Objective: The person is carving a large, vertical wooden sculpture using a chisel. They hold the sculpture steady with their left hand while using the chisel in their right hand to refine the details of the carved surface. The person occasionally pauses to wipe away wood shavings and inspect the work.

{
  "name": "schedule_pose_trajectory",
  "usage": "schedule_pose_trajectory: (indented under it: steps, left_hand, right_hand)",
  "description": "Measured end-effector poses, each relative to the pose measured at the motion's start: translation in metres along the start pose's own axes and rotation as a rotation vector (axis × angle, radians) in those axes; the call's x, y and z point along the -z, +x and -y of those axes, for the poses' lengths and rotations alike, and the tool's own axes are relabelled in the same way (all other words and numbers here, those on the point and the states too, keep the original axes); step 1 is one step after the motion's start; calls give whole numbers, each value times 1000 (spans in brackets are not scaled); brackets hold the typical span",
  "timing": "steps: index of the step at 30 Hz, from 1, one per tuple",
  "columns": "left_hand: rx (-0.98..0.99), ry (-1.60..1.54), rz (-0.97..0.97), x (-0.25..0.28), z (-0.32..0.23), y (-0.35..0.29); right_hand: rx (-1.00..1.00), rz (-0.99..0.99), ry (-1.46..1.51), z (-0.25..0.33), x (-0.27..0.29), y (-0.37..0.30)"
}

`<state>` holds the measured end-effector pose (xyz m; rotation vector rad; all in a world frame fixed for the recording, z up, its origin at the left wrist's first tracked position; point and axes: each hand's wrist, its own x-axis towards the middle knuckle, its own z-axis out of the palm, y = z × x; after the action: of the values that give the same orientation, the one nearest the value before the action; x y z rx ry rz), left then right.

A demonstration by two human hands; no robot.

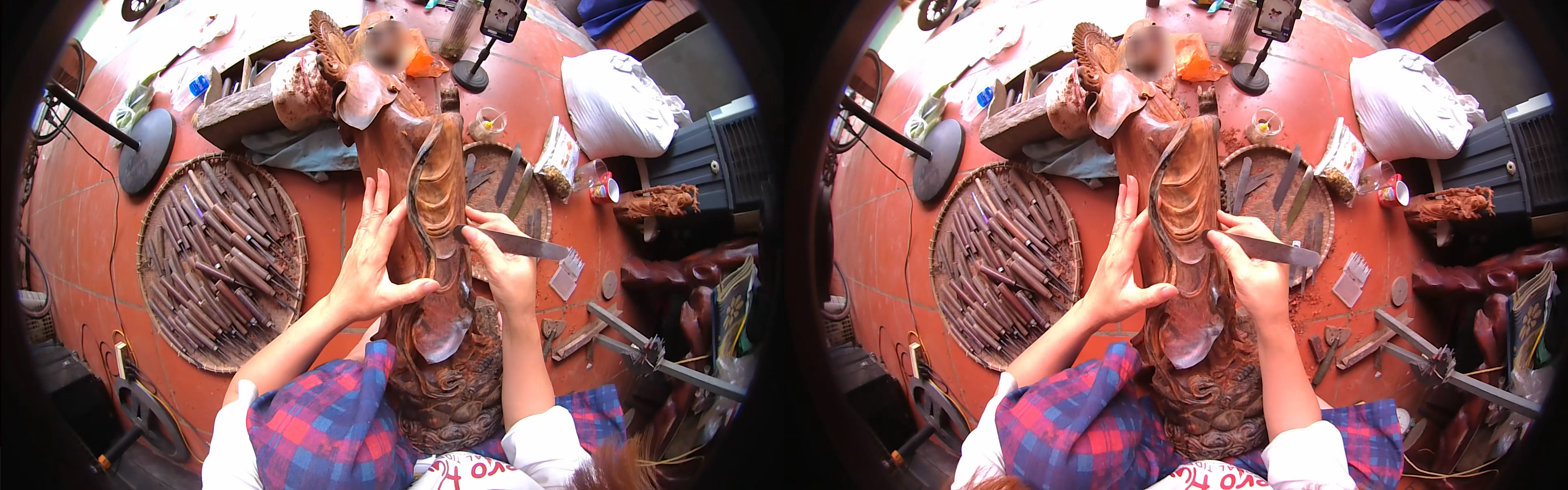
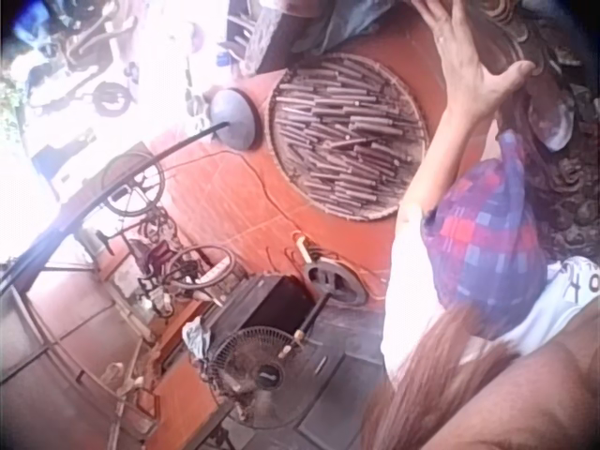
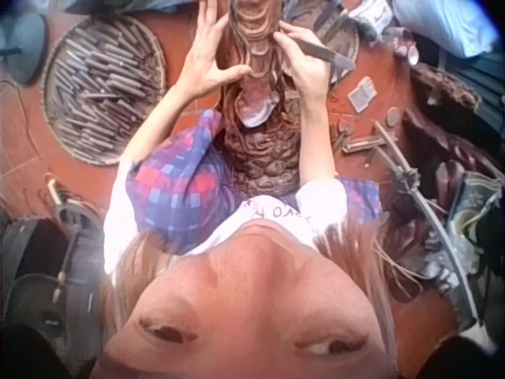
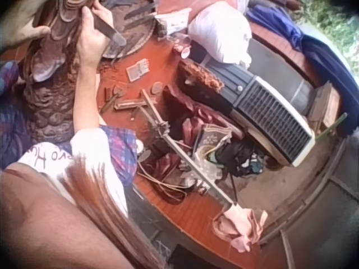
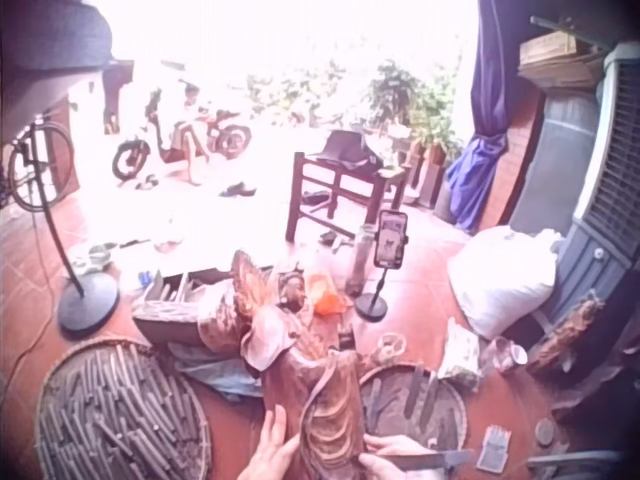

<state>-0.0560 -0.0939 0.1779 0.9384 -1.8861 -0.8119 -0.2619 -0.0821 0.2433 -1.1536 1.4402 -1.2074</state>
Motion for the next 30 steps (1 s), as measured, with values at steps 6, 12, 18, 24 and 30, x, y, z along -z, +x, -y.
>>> schedule_pose_trajectory:
  steps: [6,12,18,24,30]
  left_hand:
    - [4,-4,-1,-1,0,-1]
    - [1,-12,2,0,-1,2]
    - [-9,5,-7,2,-1,1]
    - [27,-25,8,-1,-2,-1]
    - [16,-17,9,0,-2,2]
  right_hand:
    - [138,87,-165,-1,-2,-6]
    - [94,62,-80,-1,3,-1]
    - [45,130,-43,-4,9,3]
    - [282,122,-346,5,-3,-7]
    - [21,89,-47,2,10,5]
